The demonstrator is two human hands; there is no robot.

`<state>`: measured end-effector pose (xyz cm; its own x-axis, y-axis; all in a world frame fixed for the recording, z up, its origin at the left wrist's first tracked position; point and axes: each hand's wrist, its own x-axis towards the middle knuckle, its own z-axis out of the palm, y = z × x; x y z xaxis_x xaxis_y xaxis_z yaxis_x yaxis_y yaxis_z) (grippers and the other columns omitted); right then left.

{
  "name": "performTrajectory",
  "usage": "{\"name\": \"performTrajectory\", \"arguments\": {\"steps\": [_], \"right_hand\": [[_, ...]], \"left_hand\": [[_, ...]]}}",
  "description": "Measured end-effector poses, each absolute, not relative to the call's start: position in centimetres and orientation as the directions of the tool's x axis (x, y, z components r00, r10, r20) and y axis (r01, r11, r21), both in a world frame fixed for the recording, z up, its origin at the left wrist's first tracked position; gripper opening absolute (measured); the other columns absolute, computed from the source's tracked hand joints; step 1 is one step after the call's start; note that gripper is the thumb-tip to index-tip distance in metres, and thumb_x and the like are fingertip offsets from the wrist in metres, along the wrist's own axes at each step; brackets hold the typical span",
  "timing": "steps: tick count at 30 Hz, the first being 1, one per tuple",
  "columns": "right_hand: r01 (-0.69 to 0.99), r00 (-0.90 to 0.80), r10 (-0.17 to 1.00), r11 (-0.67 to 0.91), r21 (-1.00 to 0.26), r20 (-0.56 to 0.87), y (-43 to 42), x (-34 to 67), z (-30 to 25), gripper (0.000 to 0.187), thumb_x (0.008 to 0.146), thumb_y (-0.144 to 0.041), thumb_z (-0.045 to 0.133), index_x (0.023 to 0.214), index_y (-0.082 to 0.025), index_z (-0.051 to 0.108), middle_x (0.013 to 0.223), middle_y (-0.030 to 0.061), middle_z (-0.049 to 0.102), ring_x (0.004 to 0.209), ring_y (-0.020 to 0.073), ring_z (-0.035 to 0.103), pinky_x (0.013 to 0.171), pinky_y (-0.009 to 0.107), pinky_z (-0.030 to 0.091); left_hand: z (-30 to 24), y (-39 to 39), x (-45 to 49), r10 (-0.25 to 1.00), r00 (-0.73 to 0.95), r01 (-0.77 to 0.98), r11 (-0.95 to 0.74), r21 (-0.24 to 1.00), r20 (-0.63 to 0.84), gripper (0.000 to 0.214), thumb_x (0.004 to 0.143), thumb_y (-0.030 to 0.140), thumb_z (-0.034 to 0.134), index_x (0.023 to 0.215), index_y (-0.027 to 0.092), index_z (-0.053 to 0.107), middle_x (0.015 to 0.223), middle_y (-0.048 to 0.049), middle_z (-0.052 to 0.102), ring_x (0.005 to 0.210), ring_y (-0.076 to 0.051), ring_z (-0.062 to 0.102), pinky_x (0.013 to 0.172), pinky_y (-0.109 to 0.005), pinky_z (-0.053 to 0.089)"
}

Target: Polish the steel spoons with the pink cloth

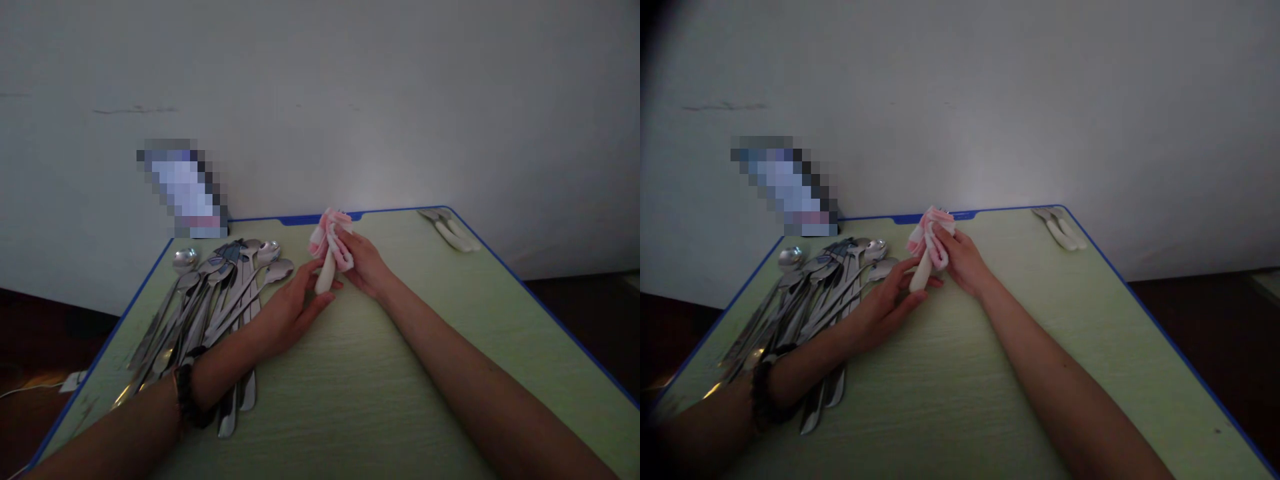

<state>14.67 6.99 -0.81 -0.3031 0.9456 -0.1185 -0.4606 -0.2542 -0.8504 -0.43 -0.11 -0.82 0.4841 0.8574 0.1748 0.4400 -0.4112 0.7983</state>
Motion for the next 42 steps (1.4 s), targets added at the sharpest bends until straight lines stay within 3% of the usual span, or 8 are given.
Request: {"name": "performTrajectory", "arguments": {"steps": [3,6,25,31,38,42], "right_hand": [[-0.483,-0.273,0.955,-0.241,-0.842,-0.116,7.0,14.6,-0.8,0.031,0.062,-0.042,0.074,0.075,-0.016,0.063,0.068,-0.0014,0.062,0.062,0.0105,0.053,0.060,0.024,0.042],[-0.487,-0.257,0.958,-0.242,-0.839,-0.126,7.1,14.6,-0.8,0.031,0.062,-0.042,0.074,0.077,-0.017,0.064,0.069,-0.0022,0.061,0.063,0.0105,0.053,0.063,0.024,0.042],[-0.443,-0.295,0.945,-0.264,-0.857,-0.139,6.9,14.6,-0.6,0.036,0.060,-0.047,0.074,0.071,-0.016,0.061,0.060,-0.0027,0.058,0.052,0.0091,0.046,0.051,0.023,0.034],[-0.372,-0.233,0.967,-0.187,-0.909,-0.104,6.9,14.5,-1.2,0.036,0.064,-0.050,0.070,0.072,-0.016,0.061,0.058,-0.0028,0.057,0.050,0.0098,0.045,0.048,0.024,0.032],[-0.497,-0.240,0.963,-0.229,-0.837,-0.120,7.6,14.5,-0.6,0.032,0.063,-0.044,0.073,0.077,-0.017,0.064,0.066,0.0010,0.062,0.059,0.0136,0.053,0.054,0.025,0.039],[-0.526,-0.243,0.962,-0.237,-0.817,-0.123,7.7,14.4,-0.4,0.030,0.065,-0.044,0.072,0.074,-0.017,0.064,0.062,0.0002,0.060,0.054,0.0118,0.049,0.053,0.024,0.038]], "left_hand": [[-0.6,-0.1,-0.4,0.859,0.495,0.492,-0.402,0.772,0.131,0.026,0.094,0.031,0.043,0.113,0.015,0.050,0.110,-0.0101,0.065,0.104,-0.022,0.060,0.091,-0.037,0.046],[-0.3,-0.1,-0.3,0.859,0.500,0.532,-0.407,0.743,0.112,0.027,0.095,0.035,0.040,0.105,0.016,0.056,0.108,-0.0085,0.065,0.101,-0.022,0.060,0.090,-0.036,0.046],[0.1,-0.3,-0.4,0.846,0.517,0.549,-0.442,0.709,0.127,0.027,0.095,0.031,0.039,0.109,0.017,0.056,0.112,-0.0089,0.062,0.105,-0.021,0.056,0.094,-0.035,0.044],[0.4,-0.4,-0.3,0.838,0.526,0.522,-0.452,0.723,0.145,0.027,0.094,0.032,0.039,0.106,0.017,0.059,0.109,-0.0090,0.063,0.106,-0.021,0.056,0.096,-0.035,0.043],[0.3,-0.1,-0.3,0.893,0.436,0.492,-0.341,0.801,0.112,0.040,0.097,0.038,0.029,0.099,0.021,0.065,0.108,-0.0059,0.064,0.101,-0.019,0.059,0.091,-0.031,0.046],[0.1,0.2,-0.4,0.911,0.400,0.496,-0.305,0.813,0.097,0.040,0.097,0.039,0.028,0.103,0.022,0.064,0.106,-0.0051,0.066,0.098,-0.019,0.061,0.088,-0.031,0.047]]}}
